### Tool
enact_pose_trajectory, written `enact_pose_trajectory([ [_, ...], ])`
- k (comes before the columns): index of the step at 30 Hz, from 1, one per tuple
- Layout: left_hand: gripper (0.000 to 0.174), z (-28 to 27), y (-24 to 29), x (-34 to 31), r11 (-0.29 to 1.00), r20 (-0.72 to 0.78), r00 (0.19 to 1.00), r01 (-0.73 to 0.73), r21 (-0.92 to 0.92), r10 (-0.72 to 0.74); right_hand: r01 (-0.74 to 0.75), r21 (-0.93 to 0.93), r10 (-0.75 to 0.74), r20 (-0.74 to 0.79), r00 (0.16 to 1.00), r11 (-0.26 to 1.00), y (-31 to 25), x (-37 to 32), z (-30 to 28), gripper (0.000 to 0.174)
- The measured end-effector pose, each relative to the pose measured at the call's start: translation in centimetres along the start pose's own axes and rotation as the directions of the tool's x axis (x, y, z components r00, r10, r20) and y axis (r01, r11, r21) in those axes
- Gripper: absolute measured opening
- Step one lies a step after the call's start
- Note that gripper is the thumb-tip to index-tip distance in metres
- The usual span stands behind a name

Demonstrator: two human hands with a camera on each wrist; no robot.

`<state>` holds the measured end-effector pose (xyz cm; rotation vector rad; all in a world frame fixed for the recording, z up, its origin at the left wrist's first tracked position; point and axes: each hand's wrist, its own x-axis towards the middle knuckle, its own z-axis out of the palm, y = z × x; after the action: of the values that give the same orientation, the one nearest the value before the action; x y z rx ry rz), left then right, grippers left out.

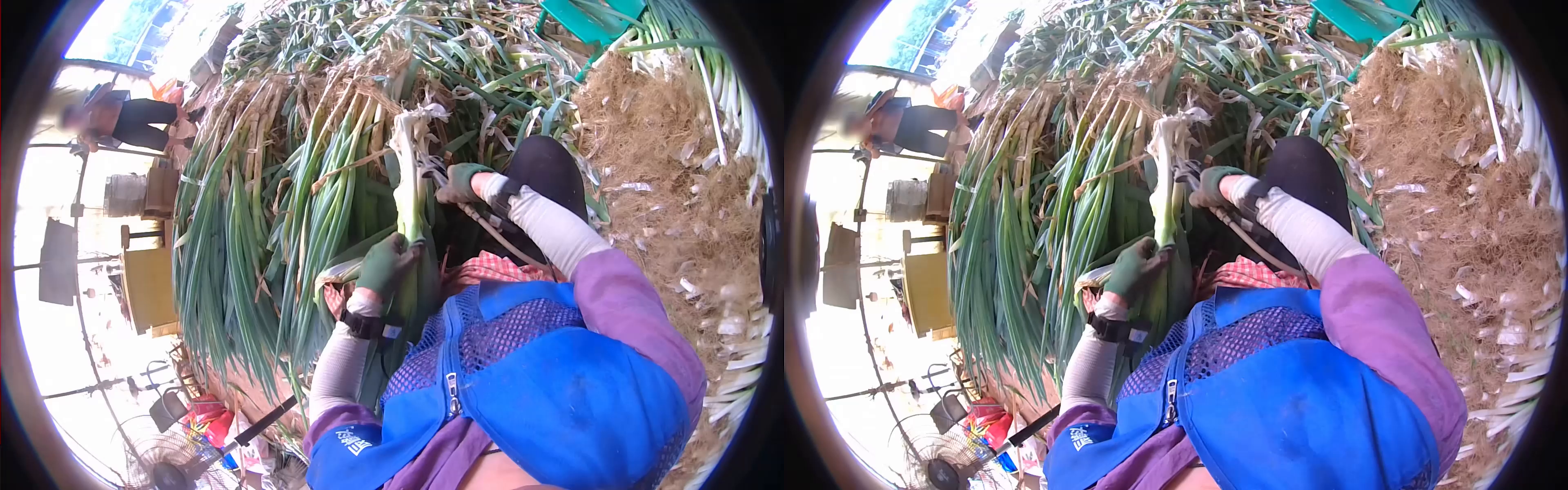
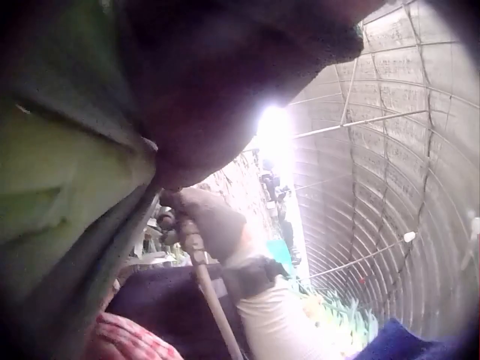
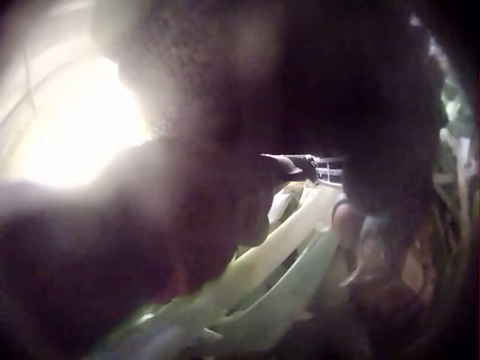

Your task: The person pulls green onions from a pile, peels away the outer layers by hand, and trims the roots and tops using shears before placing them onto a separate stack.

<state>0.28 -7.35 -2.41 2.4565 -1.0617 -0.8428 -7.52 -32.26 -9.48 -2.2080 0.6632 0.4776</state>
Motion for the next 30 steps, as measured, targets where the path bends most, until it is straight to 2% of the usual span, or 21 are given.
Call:
enact_pose_trajectory([
  [1,0.044,0.2,-0.1,-0.2,1.0,-0.003,1.0,-0.008,-0.002,0.008,-0.039,-0.034,0.038,-0.015,0.999,0.999,-0.1,-0.7,-0.1,0.052],
  [2,0.045,0.1,-0.3,-0.2,0.999,-0.018,1.0,-0.006,-0.043,0.005,-0.062,0.028,0.063,-0.007,0.998,0.998,0.2,-1.5,-0.1,0.054],
  [5,0.048,-0.7,-1.5,2.9,0.993,0.118,0.988,0.11,-0.039,-0.104,-0.08,0.106,0.081,-0.006,0.997,0.991,0.1,-2.9,0.4,0.053],
  [6,0.044,-1.9,-0.3,3.3,0.988,0.167,0.977,0.143,-0.053,-0.132,-0.08,0.119,0.083,-0.016,0.996,0.99,0.1,-3.5,0.6,0.051],
  [7,0.042,-2.3,-0.8,4.4,0.998,0.112,0.993,0.043,0.038,-0.047,-0.066,0.131,0.071,-0.034,0.997,0.989,0.0,-4.2,0.7,0.053],
  [9,0.037,-3.5,-0.9,5.9,0.989,-0.082,0.995,-0.052,0.135,0.064,-0.04,0.156,0.052,-0.075,0.996,0.987,0.0,-5.7,0.8,0.058],
  [11,0.047,-6.3,-0.6,8.1,0.974,-0.22,0.975,0.053,0.219,-0.004,-0.028,0.152,0.038,-0.061,0.997,0.988,0.7,-7.1,0.9,0.066],
  [13,0.057,-6.8,-4.0,10.7,0.856,-0.417,0.909,0.196,0.479,0.026,-0.05,0.195,0.049,0.008,0.999,0.98,1.4,-8.5,1.0,0.068],
  [14,0.063,-6.6,-5.8,11.8,0.766,-0.505,0.861,0.282,0.578,0.064,-0.047,0.168,0.05,-0.009,0.999,0.985,1.7,-8.7,1.4,0.067],
  [17,0.07,-6.5,-8.4,12.9,0.766,-0.402,0.902,0.369,0.526,-0.159,-0.042,0.123,0.049,-0.062,0.997,0.992,2.7,-7.7,2.2,0.067],
  [18,0.06,-6.6,-8.5,13.1,0.785,-0.432,0.89,0.37,0.497,-0.146,-0.044,0.139,0.055,-0.076,0.996,0.989,2.9,-7.2,2.3,0.067],
  [21,0.052,-9.1,-6.2,11.2,0.822,-0.355,0.91,0.365,0.437,-0.215,-0.06,0.177,0.069,-0.042,0.997,0.982,2.6,-7.4,2.0,0.07],
  [22,0.042,-9.5,-6.4,10.5,0.846,-0.422,0.896,0.327,0.422,-0.137,-0.072,0.181,0.078,-0.024,0.997,0.981,2.3,-7.3,1.8,0.072],
  [25,0.04,-11.3,-4.7,6.9,0.951,-0.164,0.974,0.191,0.243,-0.153,-0.057,0.182,0.063,-0.025,0.998,0.982,2.4,-6.9,1.8,0.073],
  [26,0.041,-10.6,-5.2,5.9,0.982,-0.036,0.981,0.187,-0.023,-0.188,-0.055,0.199,0.059,-0.015,0.998,0.979,2.2,-7.2,1.5,0.073],
  [27,0.044,-11.1,-1.3,3.5,0.956,0.122,0.959,0.269,-0.118,-0.254,-0.053,0.216,0.055,-0.002,0.998,0.975,2.0,-7.3,1.4,0.072],
  [30,0.045,-8.2,-2.1,2.2,0.997,0.116,0.991,0.067,-0.03,-0.063,-0.012,0.235,0.028,-0.066,0.997,0.972,2.5,-6.6,2.2,0.071],
])
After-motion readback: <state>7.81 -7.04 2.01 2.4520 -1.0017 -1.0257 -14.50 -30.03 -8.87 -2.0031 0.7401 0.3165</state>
